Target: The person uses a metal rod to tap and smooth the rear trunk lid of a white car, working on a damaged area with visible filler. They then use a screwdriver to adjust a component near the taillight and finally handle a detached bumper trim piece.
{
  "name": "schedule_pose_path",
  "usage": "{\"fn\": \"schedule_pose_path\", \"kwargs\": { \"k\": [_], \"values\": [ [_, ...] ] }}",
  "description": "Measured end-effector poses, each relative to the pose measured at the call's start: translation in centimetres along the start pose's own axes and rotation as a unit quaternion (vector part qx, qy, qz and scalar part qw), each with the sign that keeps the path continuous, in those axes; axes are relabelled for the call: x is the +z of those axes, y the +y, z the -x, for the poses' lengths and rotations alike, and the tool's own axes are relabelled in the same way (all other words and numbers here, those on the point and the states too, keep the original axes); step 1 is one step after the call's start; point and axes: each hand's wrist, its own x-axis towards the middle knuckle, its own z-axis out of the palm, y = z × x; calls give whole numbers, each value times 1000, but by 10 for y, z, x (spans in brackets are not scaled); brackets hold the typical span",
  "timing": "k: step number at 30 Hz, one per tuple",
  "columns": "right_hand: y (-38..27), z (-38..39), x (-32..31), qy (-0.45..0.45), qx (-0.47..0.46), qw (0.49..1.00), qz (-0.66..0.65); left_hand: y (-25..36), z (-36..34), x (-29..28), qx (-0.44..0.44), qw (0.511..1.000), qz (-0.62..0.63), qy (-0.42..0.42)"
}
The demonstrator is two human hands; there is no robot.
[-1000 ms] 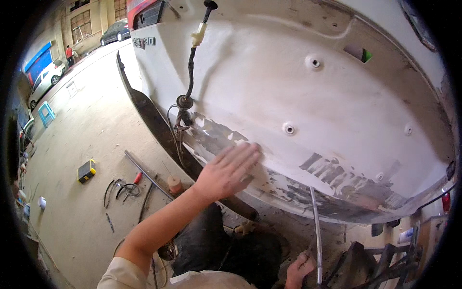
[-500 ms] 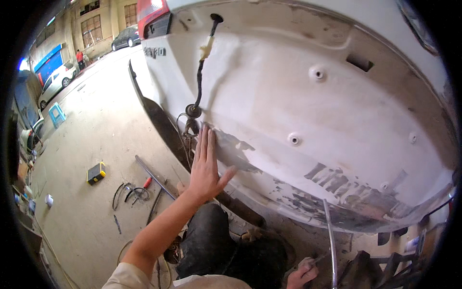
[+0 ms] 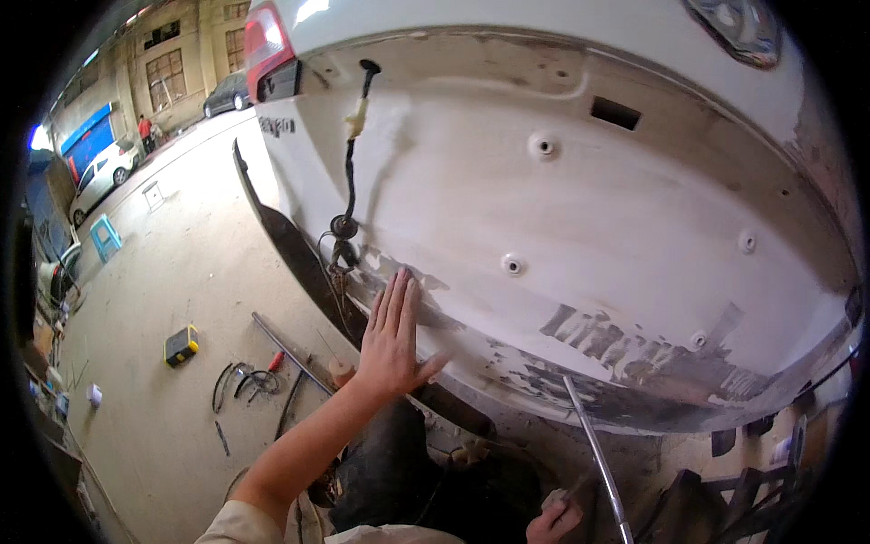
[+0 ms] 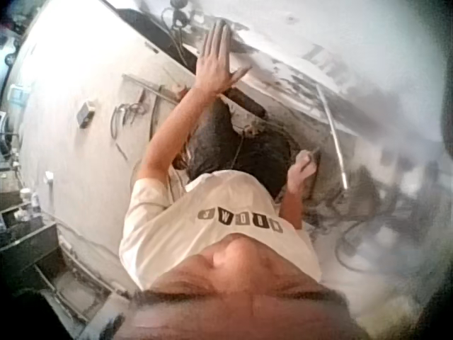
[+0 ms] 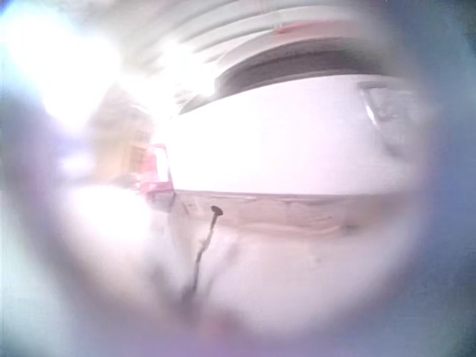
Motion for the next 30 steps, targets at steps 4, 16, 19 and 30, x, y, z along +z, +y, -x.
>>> {"fn": "schedule_pose_path", "kwargs": {
  "k": [4, 16, 19, 30],
  "values": [
    [-64, -30, 0, -4, -44, 998, -42, -11, 7, 8, -29, 999, 13, 32],
    [-127, -77, 39, -108, -38, 993, 41, -3, 36, 33, -77, 991, 103, 42],
    [-136, -86, 51, -106, -59, 989, 83, -5, 42, 33, -81, 988, 123, 37],
    [-150, -115, 66, -153, -183, 958, 161, -14, 46, 29, -75, 985, 149, 43]
  ]
}}
